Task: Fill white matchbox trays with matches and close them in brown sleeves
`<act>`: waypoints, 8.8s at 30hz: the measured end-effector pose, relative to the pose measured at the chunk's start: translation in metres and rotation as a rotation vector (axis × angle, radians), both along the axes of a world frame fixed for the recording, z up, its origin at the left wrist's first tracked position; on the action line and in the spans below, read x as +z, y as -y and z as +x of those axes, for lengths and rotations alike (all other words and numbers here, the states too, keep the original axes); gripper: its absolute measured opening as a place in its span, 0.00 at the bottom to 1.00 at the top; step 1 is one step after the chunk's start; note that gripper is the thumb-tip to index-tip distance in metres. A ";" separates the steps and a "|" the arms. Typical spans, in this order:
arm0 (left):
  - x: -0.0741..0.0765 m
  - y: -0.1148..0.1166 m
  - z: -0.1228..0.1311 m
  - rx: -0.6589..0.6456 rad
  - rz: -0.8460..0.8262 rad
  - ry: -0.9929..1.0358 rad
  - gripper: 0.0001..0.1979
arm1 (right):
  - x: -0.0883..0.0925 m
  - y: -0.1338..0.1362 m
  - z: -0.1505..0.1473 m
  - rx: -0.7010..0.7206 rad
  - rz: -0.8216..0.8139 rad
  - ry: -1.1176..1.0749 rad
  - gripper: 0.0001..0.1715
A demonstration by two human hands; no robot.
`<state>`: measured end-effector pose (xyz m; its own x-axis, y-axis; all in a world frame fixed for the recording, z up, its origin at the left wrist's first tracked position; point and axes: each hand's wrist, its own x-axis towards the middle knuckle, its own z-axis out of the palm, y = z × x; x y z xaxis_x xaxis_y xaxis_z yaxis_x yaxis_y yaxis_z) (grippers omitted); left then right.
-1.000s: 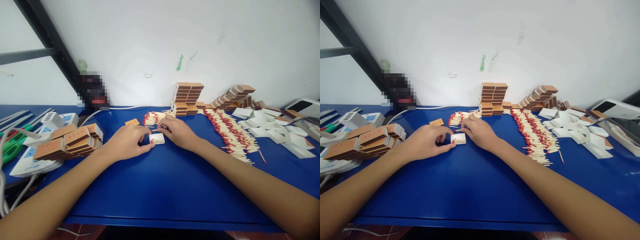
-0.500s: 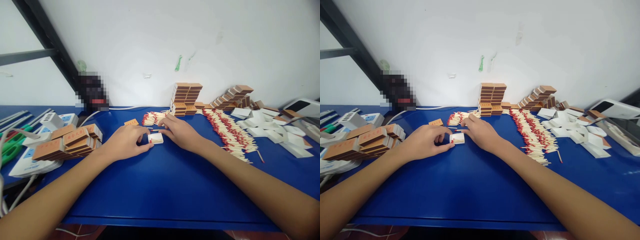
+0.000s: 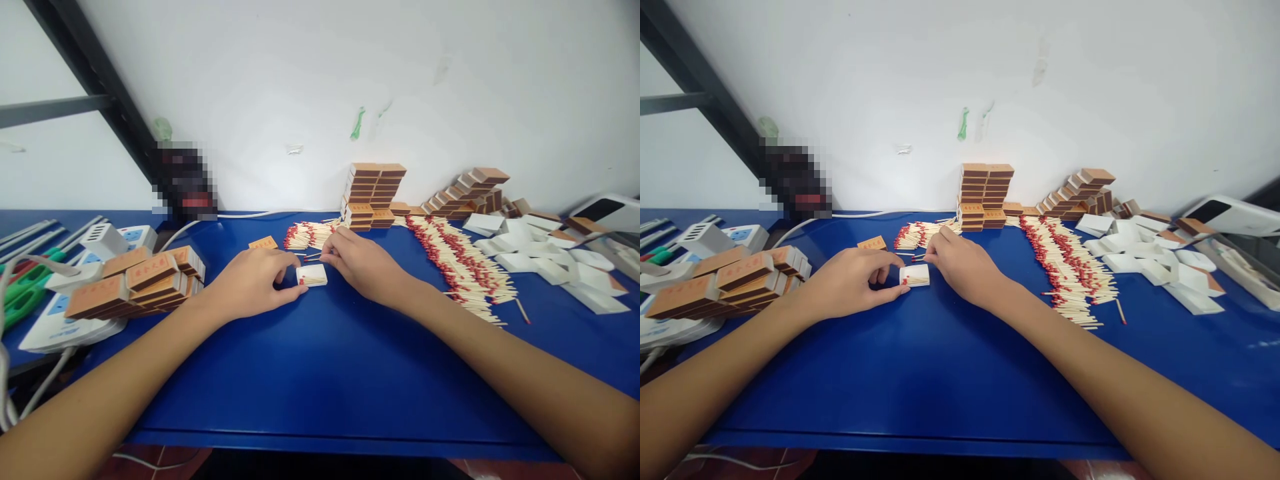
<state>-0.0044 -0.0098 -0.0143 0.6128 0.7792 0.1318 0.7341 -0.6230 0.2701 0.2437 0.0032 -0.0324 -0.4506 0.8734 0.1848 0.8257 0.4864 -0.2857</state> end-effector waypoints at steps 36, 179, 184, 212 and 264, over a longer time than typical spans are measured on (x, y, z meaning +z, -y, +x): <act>0.001 -0.002 0.000 0.010 -0.014 -0.007 0.14 | -0.006 0.021 -0.010 0.082 0.166 0.118 0.07; 0.003 0.001 0.001 0.000 -0.001 -0.075 0.14 | -0.025 -0.037 0.029 0.099 0.074 -0.269 0.07; 0.003 0.001 0.001 -0.005 0.004 -0.068 0.15 | -0.025 -0.041 0.026 0.096 0.050 -0.232 0.07; 0.006 0.003 0.002 -0.010 0.008 -0.088 0.14 | -0.005 0.012 0.003 0.178 -0.103 -0.257 0.06; 0.004 0.003 0.005 -0.051 -0.016 -0.079 0.14 | -0.031 -0.030 0.009 -0.032 0.090 -0.244 0.08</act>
<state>0.0003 -0.0129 -0.0103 0.6596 0.7484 0.0692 0.7211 -0.6561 0.2225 0.2531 0.0327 -0.0633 -0.3556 0.8618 0.3618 0.7532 0.4934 -0.4351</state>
